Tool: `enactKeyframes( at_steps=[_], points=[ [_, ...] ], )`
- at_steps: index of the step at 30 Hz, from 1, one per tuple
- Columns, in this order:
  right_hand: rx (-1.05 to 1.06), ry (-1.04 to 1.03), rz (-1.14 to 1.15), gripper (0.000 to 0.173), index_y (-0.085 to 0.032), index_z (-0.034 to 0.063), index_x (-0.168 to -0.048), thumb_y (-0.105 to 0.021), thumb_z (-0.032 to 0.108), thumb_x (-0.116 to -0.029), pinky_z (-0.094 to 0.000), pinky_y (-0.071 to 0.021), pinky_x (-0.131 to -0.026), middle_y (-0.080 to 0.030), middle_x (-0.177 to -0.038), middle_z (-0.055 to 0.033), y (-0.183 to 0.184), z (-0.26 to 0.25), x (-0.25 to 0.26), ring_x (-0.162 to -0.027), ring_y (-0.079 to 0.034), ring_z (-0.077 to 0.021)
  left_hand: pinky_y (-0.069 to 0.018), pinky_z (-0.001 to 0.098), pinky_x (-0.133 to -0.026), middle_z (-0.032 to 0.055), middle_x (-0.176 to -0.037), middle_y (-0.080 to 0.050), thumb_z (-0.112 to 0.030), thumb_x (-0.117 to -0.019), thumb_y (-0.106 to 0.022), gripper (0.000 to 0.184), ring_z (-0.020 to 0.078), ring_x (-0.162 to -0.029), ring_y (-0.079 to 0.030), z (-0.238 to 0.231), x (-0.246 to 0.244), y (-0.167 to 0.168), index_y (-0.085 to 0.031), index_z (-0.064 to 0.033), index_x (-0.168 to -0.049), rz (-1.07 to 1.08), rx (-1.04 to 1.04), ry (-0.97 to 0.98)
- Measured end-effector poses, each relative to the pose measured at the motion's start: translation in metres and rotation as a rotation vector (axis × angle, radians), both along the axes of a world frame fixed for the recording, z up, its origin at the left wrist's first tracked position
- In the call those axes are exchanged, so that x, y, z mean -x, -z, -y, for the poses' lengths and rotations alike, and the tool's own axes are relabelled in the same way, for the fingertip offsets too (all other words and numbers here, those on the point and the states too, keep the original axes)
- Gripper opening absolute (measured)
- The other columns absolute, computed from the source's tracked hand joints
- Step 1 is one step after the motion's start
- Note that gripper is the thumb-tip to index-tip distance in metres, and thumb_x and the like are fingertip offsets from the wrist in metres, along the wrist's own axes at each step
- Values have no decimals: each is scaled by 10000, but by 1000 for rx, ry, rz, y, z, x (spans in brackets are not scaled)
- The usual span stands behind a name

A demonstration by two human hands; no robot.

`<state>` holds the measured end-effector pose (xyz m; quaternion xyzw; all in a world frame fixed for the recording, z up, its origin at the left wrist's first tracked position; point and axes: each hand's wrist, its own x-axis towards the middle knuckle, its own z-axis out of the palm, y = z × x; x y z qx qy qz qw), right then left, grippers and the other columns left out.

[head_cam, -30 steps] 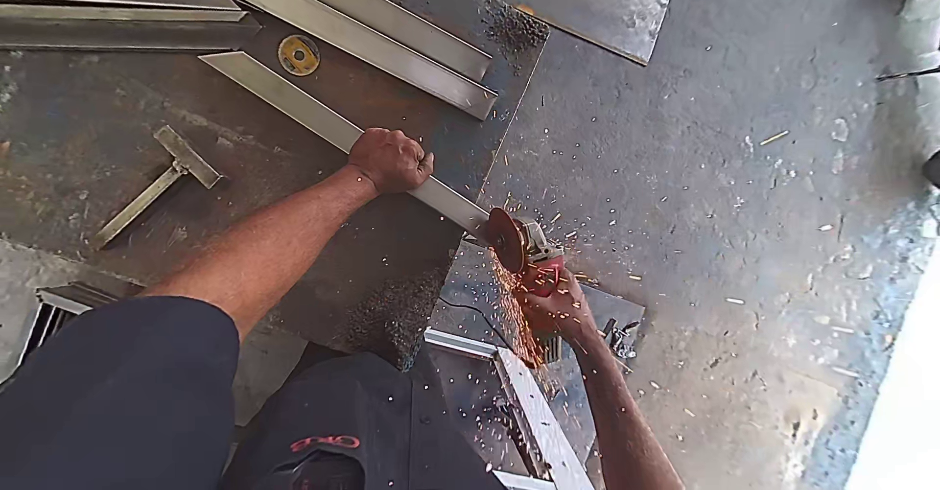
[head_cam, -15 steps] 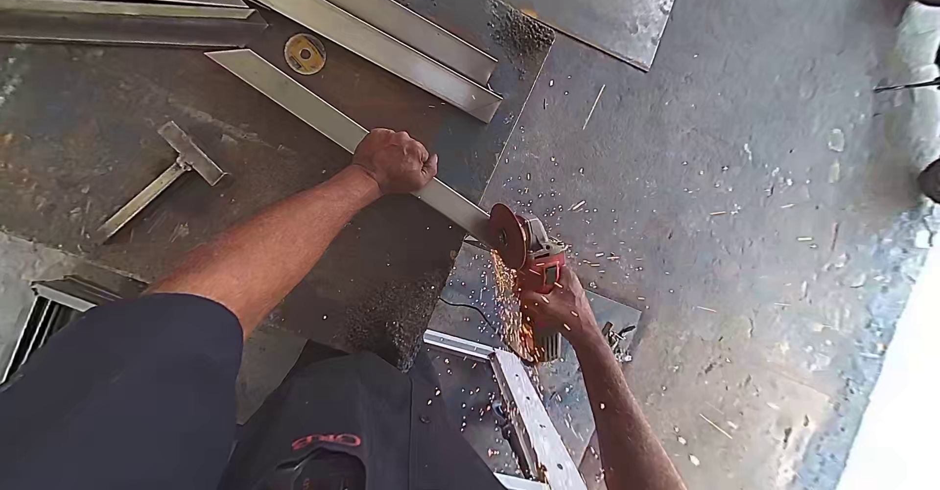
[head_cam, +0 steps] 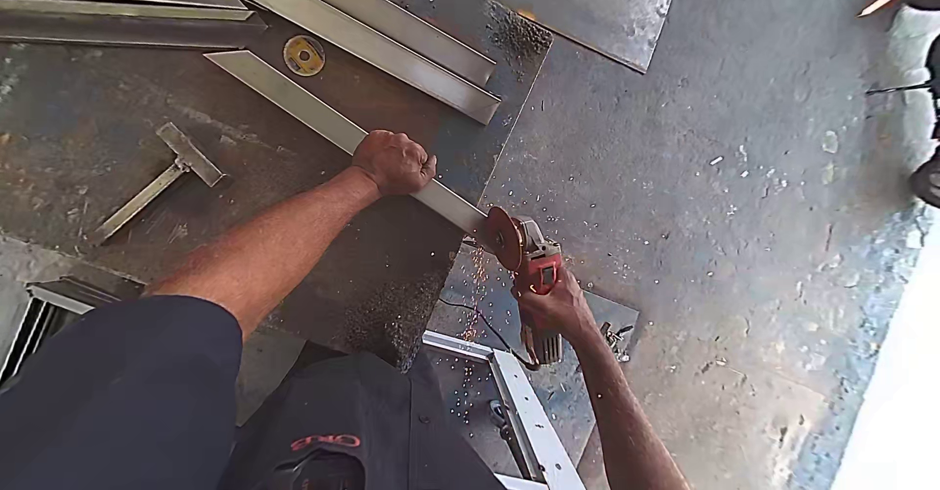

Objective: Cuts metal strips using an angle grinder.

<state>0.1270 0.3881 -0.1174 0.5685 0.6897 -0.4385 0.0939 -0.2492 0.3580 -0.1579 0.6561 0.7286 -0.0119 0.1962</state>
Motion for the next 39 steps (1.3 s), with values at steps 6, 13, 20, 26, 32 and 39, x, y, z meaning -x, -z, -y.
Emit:
enactKeyframes(
  at_steps=[6,13,20,26,32,39],
  points=[
    [7,-1,18,749,-605,73,-1238,-827,458,-635,-417,-569,-845,-700,-1022,-53,-2,-2,4,-932,-686,-141,-465,524,-615,119,-670,-639,-451,-1028,-315,563,323,-708,-682,0,1,2,-556,-102,-658,0,-10,6],
    [2,-2,10,735,-610,62,-1222,-833,448,-637,-413,-563,-843,-697,-1020,-57,4,-3,3,-928,-680,-143,-450,505,-580,111,-635,-616,-457,-1028,-325,570,307,-670,-670,2,1,4,-536,-104,-633,1,-43,-2],
    [12,5,14,725,-613,80,-1200,-813,476,-626,-397,-574,-803,-696,-981,-30,2,-3,5,-887,-685,-121,-467,522,-610,116,-665,-634,-481,-1035,-315,589,317,-705,-682,1,2,3,-561,-103,-656,5,-10,-2],
    [16,-5,21,710,-613,77,-1213,-815,457,-649,-407,-575,-818,-699,-995,-41,0,-3,5,-897,-686,-130,-470,521,-613,117,-670,-638,-479,-1039,-311,588,317,-715,-687,0,2,3,-553,-103,-658,6,-12,1],
    [13,-17,29,723,-610,74,-1229,-817,458,-653,-422,-561,-848,-695,-1024,-54,-5,-7,9,-936,-681,-148,-478,527,-610,121,-663,-636,-475,-1040,-317,589,318,-709,-689,1,2,6,-546,-98,-649,14,-49,13],
    [3,0,-15,746,-607,83,-1254,-810,488,-661,-413,-568,-846,-701,-1029,-43,5,-7,11,-939,-686,-139,-474,513,-624,115,-666,-643,-470,-1039,-318,589,308,-703,-683,2,2,6,-546,-96,-645,6,-74,17]
  ],
)
